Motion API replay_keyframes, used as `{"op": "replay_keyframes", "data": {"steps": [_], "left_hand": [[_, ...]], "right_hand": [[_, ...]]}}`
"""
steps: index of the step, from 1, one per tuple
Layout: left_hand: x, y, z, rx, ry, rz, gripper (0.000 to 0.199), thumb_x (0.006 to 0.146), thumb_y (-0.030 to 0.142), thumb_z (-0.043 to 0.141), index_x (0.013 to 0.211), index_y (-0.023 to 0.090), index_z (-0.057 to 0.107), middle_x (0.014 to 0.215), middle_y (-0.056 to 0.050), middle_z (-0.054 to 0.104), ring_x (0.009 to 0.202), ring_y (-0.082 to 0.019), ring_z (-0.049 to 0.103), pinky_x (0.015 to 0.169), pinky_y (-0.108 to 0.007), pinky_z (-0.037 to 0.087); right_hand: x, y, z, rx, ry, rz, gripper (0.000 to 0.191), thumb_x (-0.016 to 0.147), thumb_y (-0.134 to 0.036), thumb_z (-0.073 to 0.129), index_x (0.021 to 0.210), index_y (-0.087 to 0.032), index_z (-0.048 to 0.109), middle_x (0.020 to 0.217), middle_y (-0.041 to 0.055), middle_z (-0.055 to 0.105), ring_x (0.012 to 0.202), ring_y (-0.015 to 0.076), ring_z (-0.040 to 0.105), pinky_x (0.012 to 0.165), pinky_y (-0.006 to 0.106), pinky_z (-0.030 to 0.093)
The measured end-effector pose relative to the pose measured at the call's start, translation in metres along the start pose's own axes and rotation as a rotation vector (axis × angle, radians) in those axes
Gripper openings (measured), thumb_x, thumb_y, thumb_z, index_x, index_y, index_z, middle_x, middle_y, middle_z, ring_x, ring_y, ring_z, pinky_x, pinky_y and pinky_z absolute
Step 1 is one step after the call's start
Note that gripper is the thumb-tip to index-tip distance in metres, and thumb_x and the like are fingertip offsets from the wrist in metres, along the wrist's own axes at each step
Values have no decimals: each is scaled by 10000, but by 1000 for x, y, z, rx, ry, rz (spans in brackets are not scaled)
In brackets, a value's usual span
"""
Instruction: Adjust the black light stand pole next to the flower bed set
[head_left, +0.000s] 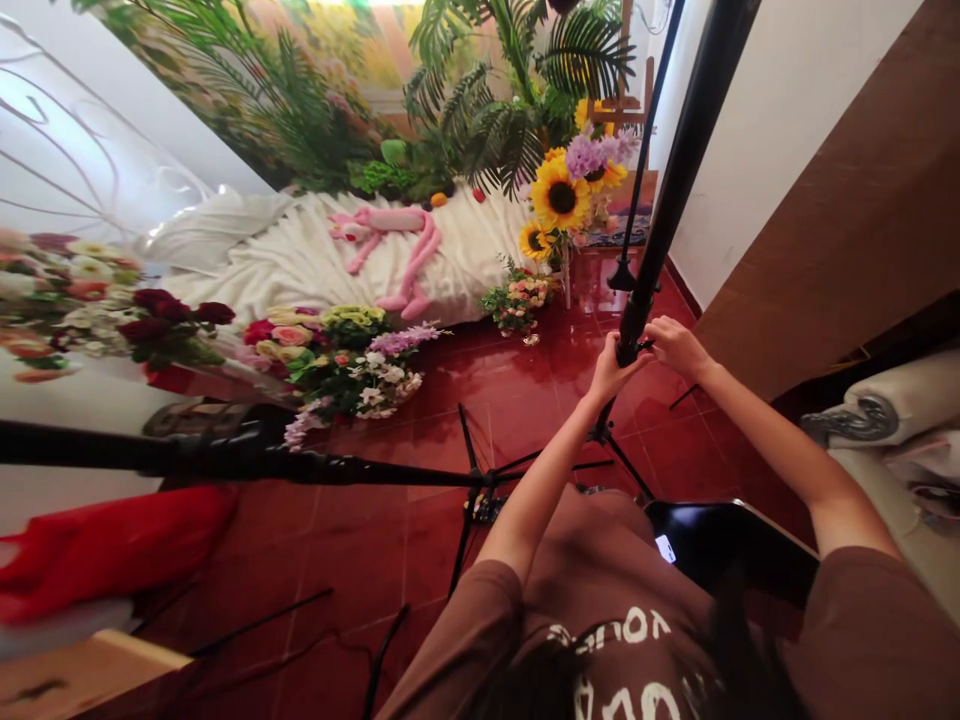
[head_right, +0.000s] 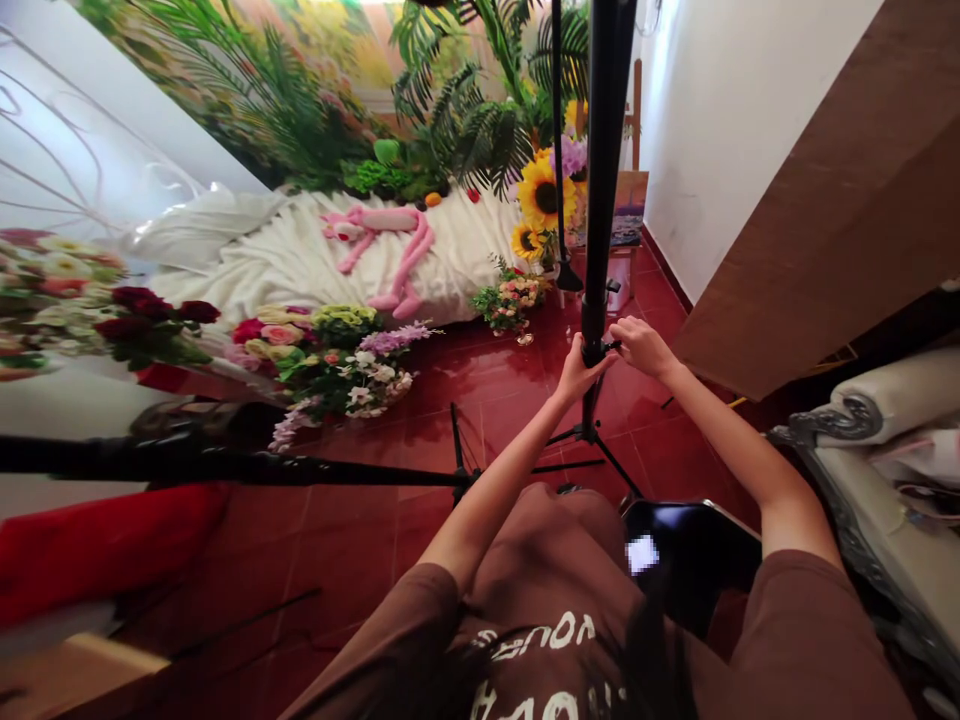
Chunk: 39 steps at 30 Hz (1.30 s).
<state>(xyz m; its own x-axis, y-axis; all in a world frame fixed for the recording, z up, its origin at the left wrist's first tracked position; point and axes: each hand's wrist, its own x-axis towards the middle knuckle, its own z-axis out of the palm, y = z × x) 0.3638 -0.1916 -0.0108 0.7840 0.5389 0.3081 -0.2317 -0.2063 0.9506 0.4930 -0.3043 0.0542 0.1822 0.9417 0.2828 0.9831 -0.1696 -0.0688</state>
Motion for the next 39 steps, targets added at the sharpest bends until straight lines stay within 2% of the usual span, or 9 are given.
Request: {"op": "replay_keyframes", "data": {"steps": [5,11,18,22,25,29,33,36,39], "left_hand": [[0,-1,-1,3,-7,18,487,750,549,695,991,194,466,818,7,556,707,-115,525,675,-244,420],[2,-6,-4,3,-49,56,641,638,557,788,1052,196,460,860,-8,587,779,-157,592,732,-295,470],[2,-7,-3,-21,-67,103,704,612,560,805,1097,201,443,877,-24,622,782,-170,639,741,-326,508],[2,-7,-3,18,-54,101,617,664,534,781,1058,202,441,867,-13,602,760,-152,617,699,-287,483],[3,-9,-2,14,-35,95,480,764,495,707,1035,201,442,844,-3,587,747,-134,590,700,-269,458],[3,-12,-1,11,-45,82,416,791,437,680,1034,201,439,824,14,556,718,-115,553,689,-254,437],[3,-10,0,10,-27,77,419,778,410,698,1034,200,441,836,5,559,733,-123,558,697,-266,451],[2,-8,1,16,-13,80,417,781,407,697,1040,200,444,857,-7,580,758,-134,581,718,-283,474],[2,-11,2,-1,-22,85,410,792,391,684,1069,199,451,887,-21,602,790,-144,612,737,-292,497]], "right_hand": [[-1,-9,3,-197,-5,56,114,846,-163,507,927,-170,586,910,121,615,908,275,516,790,377,388],[10,-11,9,-223,-36,126,370,857,-173,494,1217,-96,521,1217,211,565,1103,332,487,882,441,398],[-7,-26,35,-108,120,325,387,938,-159,326,1287,-140,491,1290,197,503,1168,311,466,968,489,397],[-9,-19,20,-40,-2,223,319,888,-203,485,1189,-123,551,1336,213,463,1176,336,458,968,505,412],[-4,-7,-2,30,-61,102,289,834,-232,597,1109,-145,611,1280,185,530,1144,321,489,955,484,435],[-4,2,-27,75,-100,-5,179,882,-193,526,960,-202,686,1112,102,676,1050,269,570,916,455,463],[-30,-6,-32,109,16,19,254,904,-189,485,1023,-239,703,1227,57,677,1088,237,603,930,445,488],[-48,-20,-30,123,131,118,187,881,-290,563,980,-249,716,1216,54,689,1062,247,630,942,458,493],[-40,-40,-25,167,273,265,251,850,-400,617,1010,-228,706,1183,85,697,1090,278,626,976,483,470]]}}
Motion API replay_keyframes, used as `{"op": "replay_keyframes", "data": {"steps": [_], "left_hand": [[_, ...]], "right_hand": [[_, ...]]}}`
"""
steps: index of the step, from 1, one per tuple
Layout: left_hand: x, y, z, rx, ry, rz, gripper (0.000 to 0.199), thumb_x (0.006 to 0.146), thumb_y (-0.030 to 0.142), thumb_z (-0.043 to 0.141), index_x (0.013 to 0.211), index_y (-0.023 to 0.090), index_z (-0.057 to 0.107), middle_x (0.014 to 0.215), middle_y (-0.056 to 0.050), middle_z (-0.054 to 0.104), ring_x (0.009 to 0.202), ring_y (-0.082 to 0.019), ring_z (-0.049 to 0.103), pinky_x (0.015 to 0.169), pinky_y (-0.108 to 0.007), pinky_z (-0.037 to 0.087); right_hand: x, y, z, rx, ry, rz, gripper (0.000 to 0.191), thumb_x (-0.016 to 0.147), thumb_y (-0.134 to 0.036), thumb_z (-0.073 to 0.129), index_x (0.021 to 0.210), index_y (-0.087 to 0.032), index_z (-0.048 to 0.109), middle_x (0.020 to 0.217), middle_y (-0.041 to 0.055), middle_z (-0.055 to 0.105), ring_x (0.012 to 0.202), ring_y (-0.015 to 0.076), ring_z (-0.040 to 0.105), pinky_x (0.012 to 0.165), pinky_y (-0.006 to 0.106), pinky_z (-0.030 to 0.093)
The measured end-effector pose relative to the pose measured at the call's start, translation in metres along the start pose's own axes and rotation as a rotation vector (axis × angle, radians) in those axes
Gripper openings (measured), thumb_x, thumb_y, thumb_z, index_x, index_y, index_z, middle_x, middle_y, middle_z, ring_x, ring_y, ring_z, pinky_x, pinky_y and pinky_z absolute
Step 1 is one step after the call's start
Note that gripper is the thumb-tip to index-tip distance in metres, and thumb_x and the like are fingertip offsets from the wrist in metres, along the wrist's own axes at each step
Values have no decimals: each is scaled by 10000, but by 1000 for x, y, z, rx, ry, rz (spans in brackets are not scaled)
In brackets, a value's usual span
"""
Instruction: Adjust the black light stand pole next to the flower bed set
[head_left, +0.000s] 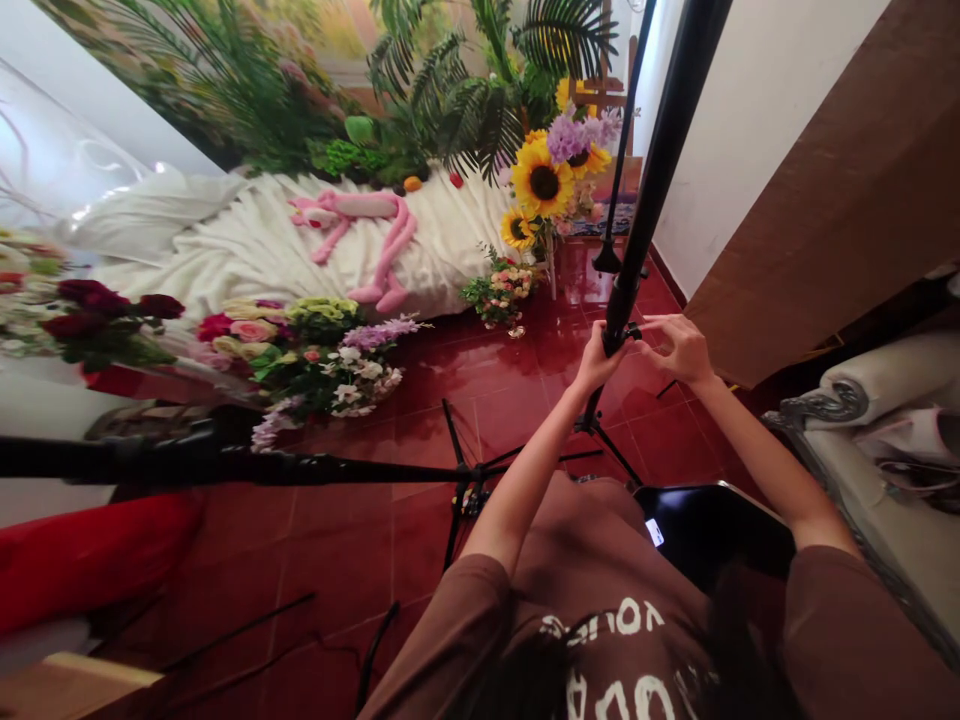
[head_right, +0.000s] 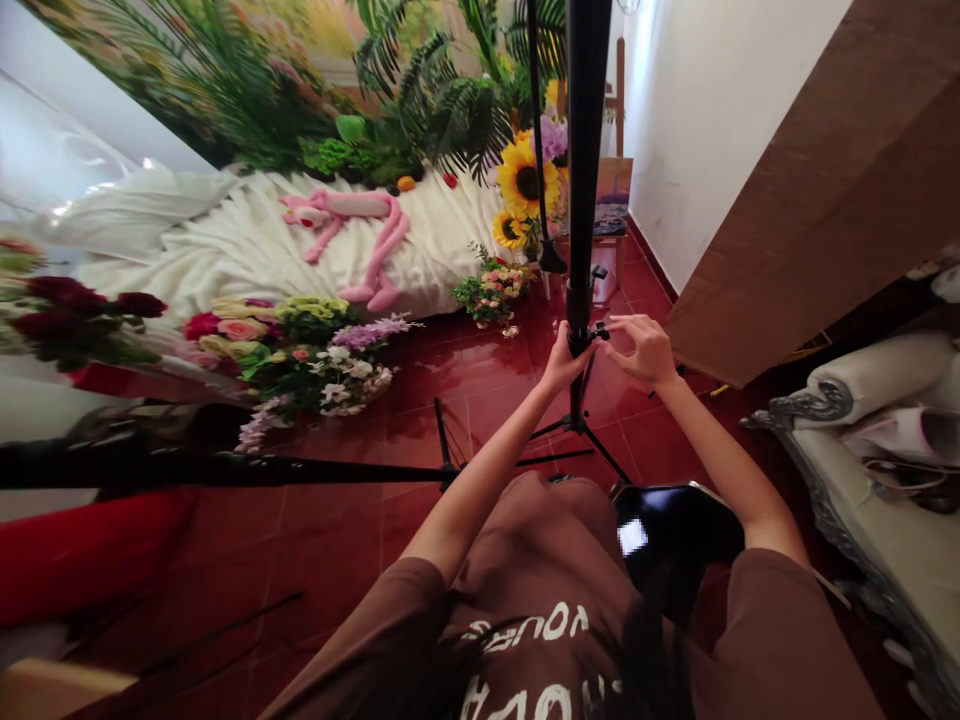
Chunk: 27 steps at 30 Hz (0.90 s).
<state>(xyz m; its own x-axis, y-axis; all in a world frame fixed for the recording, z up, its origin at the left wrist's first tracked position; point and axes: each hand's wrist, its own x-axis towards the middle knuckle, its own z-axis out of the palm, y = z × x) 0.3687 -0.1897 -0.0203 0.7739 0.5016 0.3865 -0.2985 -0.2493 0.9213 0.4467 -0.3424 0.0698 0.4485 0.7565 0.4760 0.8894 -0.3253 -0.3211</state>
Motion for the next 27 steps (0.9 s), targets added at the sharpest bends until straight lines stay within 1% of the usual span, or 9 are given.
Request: {"op": "replay_keyframes", "data": {"steps": [2,4,7,10,12,14,19,23,27], "left_hand": [[0,-5,1,-31,-3,14,411,799,373,670,1101,194,457,933,-42,616,848,-158,635,771,-306,512],[1,-11,2,-48,1,29,441,784,362,676,1132,182,473,976,-68,624,910,-179,640,812,-329,521],[2,-17,2,-32,11,17,532,748,375,706,1189,164,497,975,-85,633,929,-205,634,835,-367,529],[2,-14,1,-12,30,7,574,749,440,709,1209,166,503,966,-87,625,962,-225,626,862,-396,526],[1,-6,0,-7,37,7,528,775,501,680,1157,175,516,958,-84,613,973,-222,617,870,-390,517],[0,3,-1,-8,25,-27,473,816,556,623,1089,185,515,909,-65,604,902,-197,615,827,-360,512],[-3,13,-3,-32,-1,-128,515,866,684,439,1020,195,488,756,-10,576,668,-127,564,676,-282,468],[-2,9,-1,-33,20,-121,538,868,709,391,997,197,490,718,4,570,610,-111,540,620,-262,445],[-3,8,1,-24,52,-115,540,855,713,422,1005,201,504,721,0,587,611,-117,552,588,-255,436]], "right_hand": [[12,-18,15,59,39,88,352,821,-456,639,1062,-204,688,1133,108,708,1090,291,629,979,487,466],[29,-37,36,124,44,216,351,785,-499,658,954,-195,705,997,117,732,1011,299,660,940,482,486],[50,-57,66,336,100,497,341,793,-534,620,779,-203,697,811,94,734,848,274,704,803,425,542],[66,-67,75,613,207,632,377,798,-551,609,651,-205,638,629,50,686,677,215,700,671,343,562],[78,-73,64,725,252,613,388,786,-542,639,599,-206,583,526,11,617,571,174,660,590,302,551],[94,-79,41,765,284,547,395,791,-511,660,575,-203,541,460,-30,533,494,135,604,535,271,530],[144,-95,-18,790,325,348,453,848,-428,650,511,-185,470,426,-72,408,399,62,499,534,241,521],[159,-103,-34,778,308,331,478,854,-466,647,508,-180,486,429,-72,395,394,68,490,546,269,537],[148,-100,-42,759,266,275,459,845,-502,644,563,-154,543,490,-60,466,465,64,539,615,268,549]]}}
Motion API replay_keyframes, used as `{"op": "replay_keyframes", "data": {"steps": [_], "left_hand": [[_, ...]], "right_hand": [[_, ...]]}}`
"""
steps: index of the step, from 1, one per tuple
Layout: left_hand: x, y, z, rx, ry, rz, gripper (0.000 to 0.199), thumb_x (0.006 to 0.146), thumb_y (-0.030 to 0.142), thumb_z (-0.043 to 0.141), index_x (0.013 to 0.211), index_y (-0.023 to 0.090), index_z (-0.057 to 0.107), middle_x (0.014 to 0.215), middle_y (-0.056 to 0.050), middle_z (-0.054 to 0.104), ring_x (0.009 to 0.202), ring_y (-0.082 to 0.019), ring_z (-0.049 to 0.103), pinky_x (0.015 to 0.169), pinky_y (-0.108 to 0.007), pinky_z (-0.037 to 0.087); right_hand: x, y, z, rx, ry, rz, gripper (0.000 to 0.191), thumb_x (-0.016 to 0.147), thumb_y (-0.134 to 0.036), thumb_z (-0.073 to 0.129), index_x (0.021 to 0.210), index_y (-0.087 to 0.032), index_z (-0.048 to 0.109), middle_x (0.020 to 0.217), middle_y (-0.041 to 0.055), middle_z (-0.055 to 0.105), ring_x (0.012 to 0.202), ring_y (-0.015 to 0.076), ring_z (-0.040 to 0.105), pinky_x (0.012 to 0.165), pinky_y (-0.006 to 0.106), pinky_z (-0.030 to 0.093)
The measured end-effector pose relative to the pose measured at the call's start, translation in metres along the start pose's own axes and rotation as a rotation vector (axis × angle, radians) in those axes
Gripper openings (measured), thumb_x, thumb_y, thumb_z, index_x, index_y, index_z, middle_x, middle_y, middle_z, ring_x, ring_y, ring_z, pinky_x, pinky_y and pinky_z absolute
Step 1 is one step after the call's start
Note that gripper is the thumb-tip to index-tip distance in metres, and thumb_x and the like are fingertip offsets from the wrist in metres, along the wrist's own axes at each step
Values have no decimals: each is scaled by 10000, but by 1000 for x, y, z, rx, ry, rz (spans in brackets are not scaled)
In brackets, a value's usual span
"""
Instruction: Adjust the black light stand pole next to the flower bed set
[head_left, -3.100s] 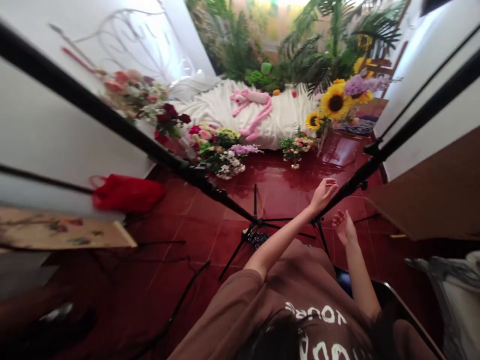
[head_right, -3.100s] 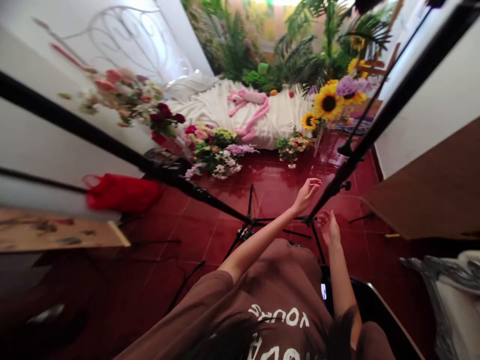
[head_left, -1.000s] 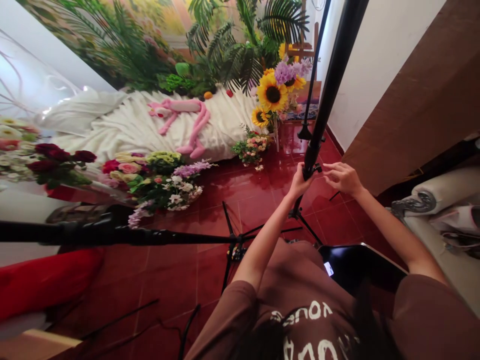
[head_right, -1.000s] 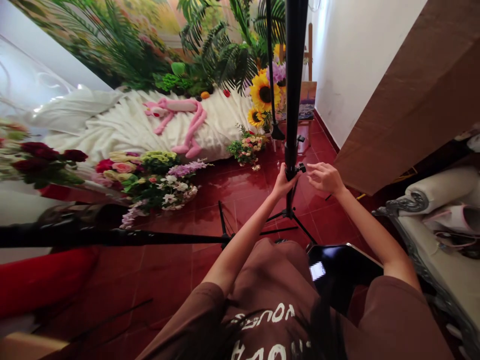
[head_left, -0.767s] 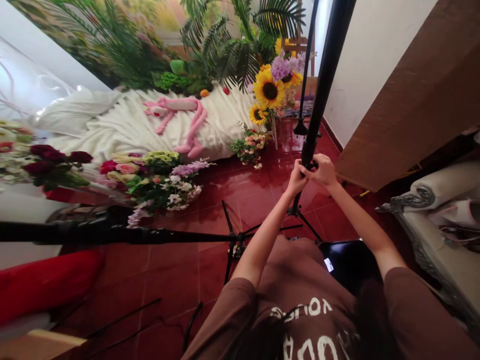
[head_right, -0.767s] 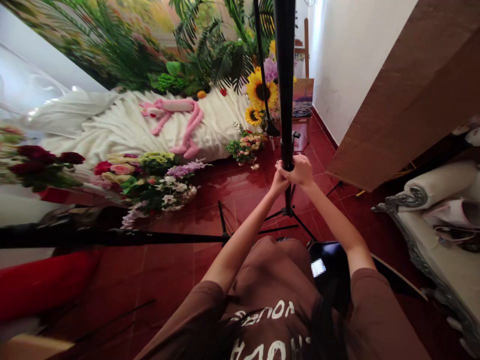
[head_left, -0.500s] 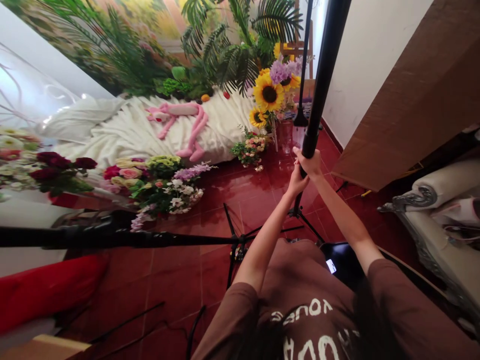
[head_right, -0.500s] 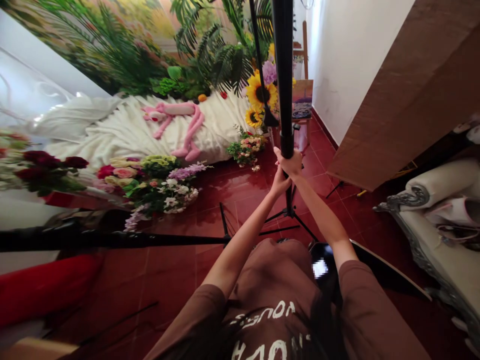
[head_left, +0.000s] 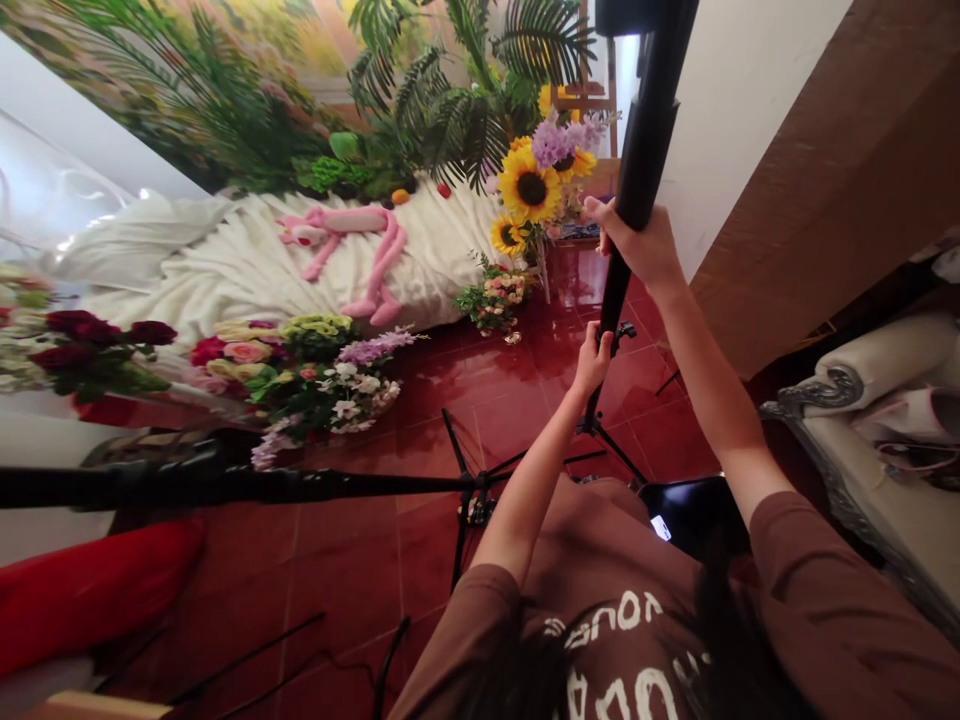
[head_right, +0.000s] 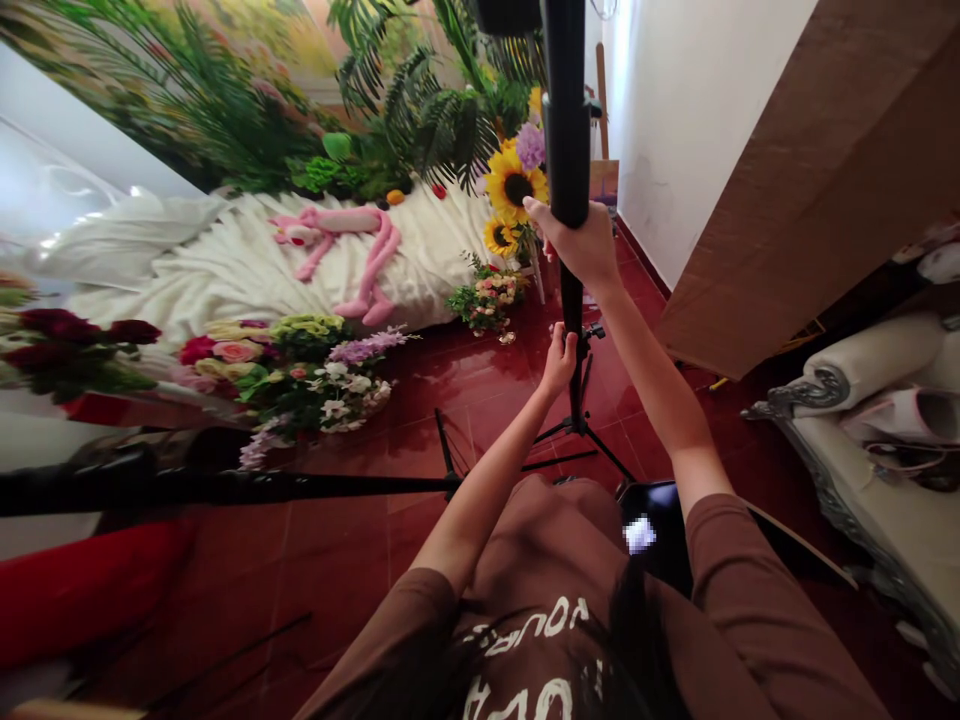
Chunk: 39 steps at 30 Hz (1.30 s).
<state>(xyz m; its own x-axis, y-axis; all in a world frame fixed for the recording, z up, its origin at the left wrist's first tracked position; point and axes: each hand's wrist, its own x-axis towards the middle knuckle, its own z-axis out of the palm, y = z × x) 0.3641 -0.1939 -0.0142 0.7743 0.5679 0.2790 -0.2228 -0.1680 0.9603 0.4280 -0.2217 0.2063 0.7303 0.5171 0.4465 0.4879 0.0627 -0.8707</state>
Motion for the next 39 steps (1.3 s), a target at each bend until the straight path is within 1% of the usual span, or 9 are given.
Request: {"op": "replay_keyframes", "data": {"steps": [3,5,8,11,16,23,28,34,39], "left_hand": [[-2,2,0,11,12,-8,522,873,686,426,1026,196,521,743,-13,615,638,-122,573,615,-255,447],[-1,3,1,9,15,-13,500,882,659,443,1037,193,532,750,-17,624,649,-124,576,628,-257,453],[0,4,1,-8,9,-15,478,880,651,458,1017,199,536,762,-18,624,664,-126,574,641,-256,460],[1,3,1,-14,5,-4,496,870,674,444,1004,205,531,808,-29,630,701,-132,589,665,-259,472],[-1,0,1,4,-8,-1,583,850,728,399,1072,203,520,802,-35,625,672,-141,589,641,-271,472],[-3,2,1,43,-3,10,620,837,754,373,1067,197,518,747,-29,601,639,-145,561,627,-280,455],[-2,-2,1,18,-17,25,574,855,734,379,1049,207,500,762,-22,596,636,-133,566,624,-269,452],[-1,-16,3,13,-25,25,500,905,664,374,1110,221,481,741,12,585,589,-98,549,583,-229,433],[-1,-19,3,8,-28,21,435,933,600,387,1131,224,485,732,19,588,590,-89,556,588,-217,444]], "right_hand": [[-16,13,-26,-60,-149,-83,360,830,-483,663,941,-141,654,777,-19,623,790,125,673,813,332,564],[-32,32,-47,-186,-293,-107,504,784,-444,732,1192,-180,599,1024,32,664,1023,209,659,918,404,555],[-62,70,-72,-438,-518,-89,527,806,-377,722,1284,-213,571,1225,99,652,1176,282,606,1025,473,506],[-87,107,-80,-555,-570,-96,423,929,-326,531,1332,-196,533,1333,132,610,1244,267,574,1070,488,455],[-101,137,-72,-597,-408,-73,383,1004,-367,337,1324,-230,498,1248,103,673,1219,232,597,1101,529,372],[-103,154,-58,-426,-295,13,509,990,-578,204,1252,-242,483,1086,84,683,1023,192,654,929,371,497],[-110,166,-45,-206,-158,183,459,940,-632,350,1195,-262,448,854,18,636,753,161,645,752,324,524],[-90,165,-29,53,131,637,352,765,-366,725,983,-208,498,704,-38,560,501,81,491,487,223,406],[-84,162,-24,156,277,767,309,694,-167,729,913,-198,513,690,-52,545,518,65,469,446,180,343]]}}
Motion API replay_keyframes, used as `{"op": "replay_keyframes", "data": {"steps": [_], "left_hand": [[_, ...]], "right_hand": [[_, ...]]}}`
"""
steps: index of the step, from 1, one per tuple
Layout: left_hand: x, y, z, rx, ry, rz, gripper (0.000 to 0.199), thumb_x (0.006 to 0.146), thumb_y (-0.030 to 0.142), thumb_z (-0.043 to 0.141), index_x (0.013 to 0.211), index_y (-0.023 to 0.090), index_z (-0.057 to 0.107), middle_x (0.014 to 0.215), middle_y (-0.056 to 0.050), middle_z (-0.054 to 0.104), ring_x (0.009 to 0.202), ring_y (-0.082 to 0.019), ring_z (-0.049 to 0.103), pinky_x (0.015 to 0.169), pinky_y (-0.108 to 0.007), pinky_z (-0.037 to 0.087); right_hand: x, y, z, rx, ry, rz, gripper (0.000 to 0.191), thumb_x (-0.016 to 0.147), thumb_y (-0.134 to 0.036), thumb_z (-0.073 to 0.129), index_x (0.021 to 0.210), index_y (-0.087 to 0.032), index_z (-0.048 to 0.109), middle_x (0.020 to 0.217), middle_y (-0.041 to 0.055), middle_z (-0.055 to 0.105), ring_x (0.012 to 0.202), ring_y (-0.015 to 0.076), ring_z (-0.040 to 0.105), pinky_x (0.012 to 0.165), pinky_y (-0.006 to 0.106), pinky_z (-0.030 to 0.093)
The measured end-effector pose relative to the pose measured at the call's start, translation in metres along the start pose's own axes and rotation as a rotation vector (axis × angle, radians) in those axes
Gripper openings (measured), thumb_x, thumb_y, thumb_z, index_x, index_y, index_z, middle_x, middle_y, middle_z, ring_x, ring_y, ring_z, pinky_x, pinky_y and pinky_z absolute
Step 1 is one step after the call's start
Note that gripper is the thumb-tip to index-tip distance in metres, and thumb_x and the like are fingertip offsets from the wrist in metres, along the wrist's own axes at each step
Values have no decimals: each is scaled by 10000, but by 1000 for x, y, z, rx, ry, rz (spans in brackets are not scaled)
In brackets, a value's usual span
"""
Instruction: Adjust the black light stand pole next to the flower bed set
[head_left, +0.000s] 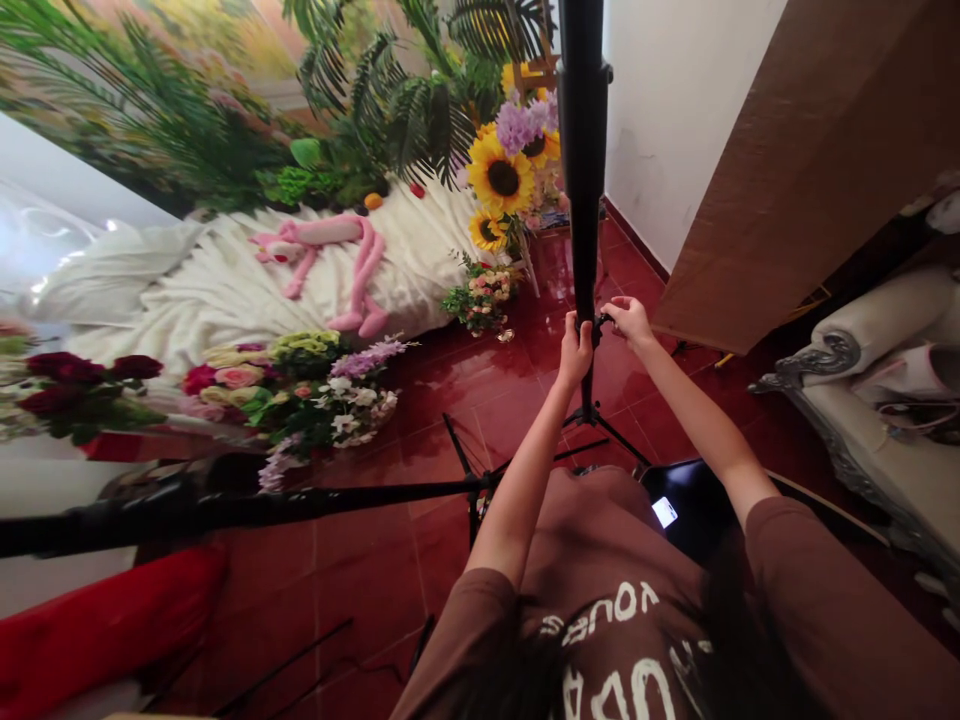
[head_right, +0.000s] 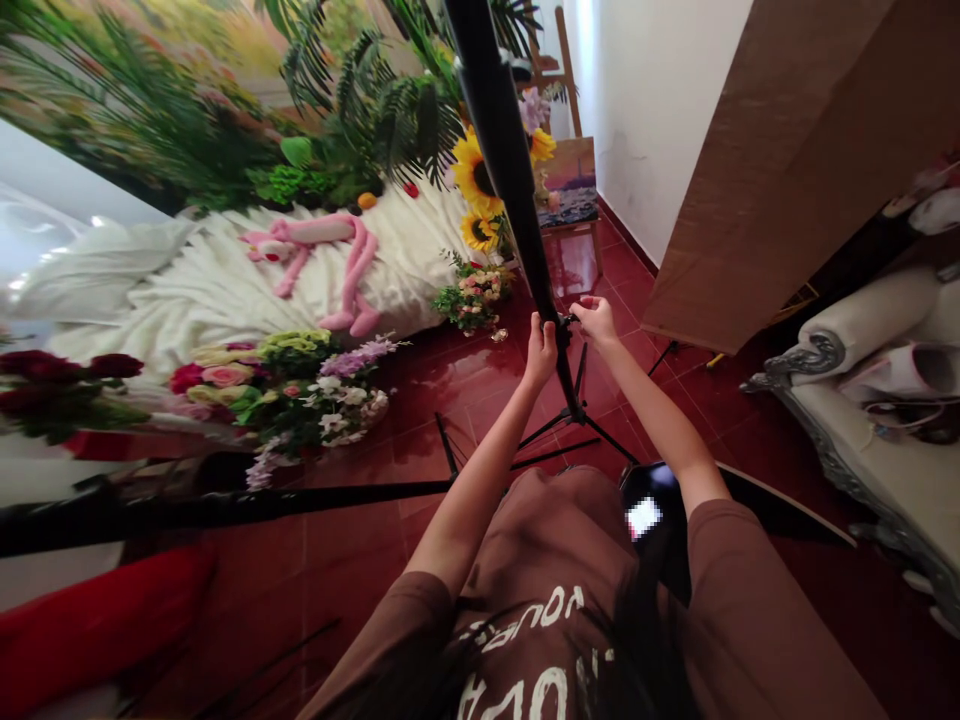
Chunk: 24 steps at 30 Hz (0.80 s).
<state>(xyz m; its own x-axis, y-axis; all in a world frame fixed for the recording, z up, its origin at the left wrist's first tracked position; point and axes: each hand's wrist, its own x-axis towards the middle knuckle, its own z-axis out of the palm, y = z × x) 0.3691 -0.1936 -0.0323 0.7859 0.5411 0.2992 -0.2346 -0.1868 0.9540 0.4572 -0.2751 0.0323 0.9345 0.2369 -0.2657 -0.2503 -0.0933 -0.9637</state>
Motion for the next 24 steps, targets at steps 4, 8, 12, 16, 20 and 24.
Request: {"op": "replay_keyframes", "data": {"steps": [4,8,12,16,20,24], "left_hand": [[0,6,-1,31,8,11,461,921,621,391,1110,215,504,797,-11,621,628,-104,581,609,-234,466],[-1,11,-1,45,12,53,512,902,677,350,1065,214,497,904,-53,641,741,-136,624,687,-267,493],[-1,10,0,56,21,55,542,891,702,328,1064,212,481,877,-52,630,745,-144,624,698,-276,491],[-1,10,0,39,22,57,543,885,705,336,1052,207,474,877,-49,626,733,-140,621,698,-276,488],[-1,12,0,38,12,41,551,880,710,328,1057,211,481,880,-51,632,767,-143,628,707,-270,485],[-1,11,0,33,26,29,549,876,710,336,1061,215,484,829,-37,621,738,-138,619,690,-268,479]], "right_hand": [[-8,15,-9,223,-243,-1,239,735,-335,727,871,-192,593,738,-37,606,554,53,496,476,170,365],[-16,34,-16,360,-478,-36,318,806,-507,631,954,-230,677,935,-1,691,848,107,631,695,214,493],[-17,47,-12,400,-570,-67,414,827,-593,573,1091,-284,652,1132,20,682,1121,181,601,897,338,506],[-13,54,-2,457,-498,-143,482,745,-684,614,1020,-288,614,1149,16,671,1136,180,592,900,331,508],[-8,50,1,458,-401,-225,496,655,-690,699,825,-249,549,1013,3,688,1010,140,622,842,273,493],[-6,32,-5,212,-281,-198,535,639,-672,733,667,-214,458,778,-4,657,783,111,606,707,235,465]]}}
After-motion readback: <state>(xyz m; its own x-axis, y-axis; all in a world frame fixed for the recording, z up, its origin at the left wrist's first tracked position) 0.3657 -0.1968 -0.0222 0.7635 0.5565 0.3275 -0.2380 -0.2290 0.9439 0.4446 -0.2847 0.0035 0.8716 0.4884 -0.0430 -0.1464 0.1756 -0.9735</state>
